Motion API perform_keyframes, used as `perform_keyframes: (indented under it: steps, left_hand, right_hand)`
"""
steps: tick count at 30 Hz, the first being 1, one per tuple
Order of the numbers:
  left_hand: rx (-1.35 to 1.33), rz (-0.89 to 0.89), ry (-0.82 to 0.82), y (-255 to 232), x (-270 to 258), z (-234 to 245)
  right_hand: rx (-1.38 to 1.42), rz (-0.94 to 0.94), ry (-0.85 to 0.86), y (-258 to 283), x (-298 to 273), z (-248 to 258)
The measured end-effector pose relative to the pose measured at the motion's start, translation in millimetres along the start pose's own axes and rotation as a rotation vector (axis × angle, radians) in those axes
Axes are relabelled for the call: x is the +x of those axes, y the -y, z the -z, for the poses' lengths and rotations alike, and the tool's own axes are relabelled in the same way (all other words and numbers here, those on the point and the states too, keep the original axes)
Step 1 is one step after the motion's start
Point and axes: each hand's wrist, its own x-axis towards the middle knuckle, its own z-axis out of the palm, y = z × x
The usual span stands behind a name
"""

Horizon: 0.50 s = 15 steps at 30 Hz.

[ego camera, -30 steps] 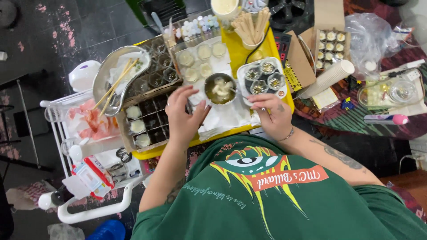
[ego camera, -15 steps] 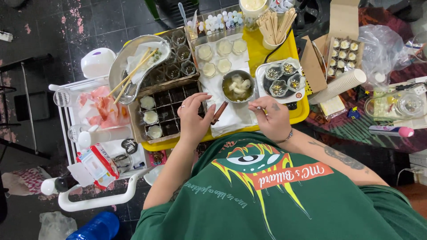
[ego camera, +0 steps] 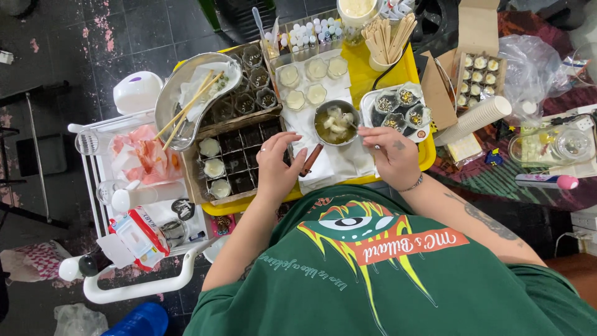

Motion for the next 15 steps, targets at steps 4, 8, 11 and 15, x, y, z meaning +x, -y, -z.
perform_keyframes:
  steps: [4,8,11,15]
  left_hand:
    - [-0.047,0.008,0.014,-1,0,-2]
    - [-0.052,-0.016,0.014,-2,2,-1]
    - [-0.051,-0.017,0.017,-1,-2,-2]
    - [-0.048,-0.004,0.024,-2,-6,-2]
  right_hand:
    - [-0.155,0.011,0.124,-16,-5,3]
    - [-0.191,0.02,0.156,-16,-9,7]
    - [-0.123,-0.016,0.091,-16,-12,6]
    - [-0.085,-0.076,0.108,-17,-10,6]
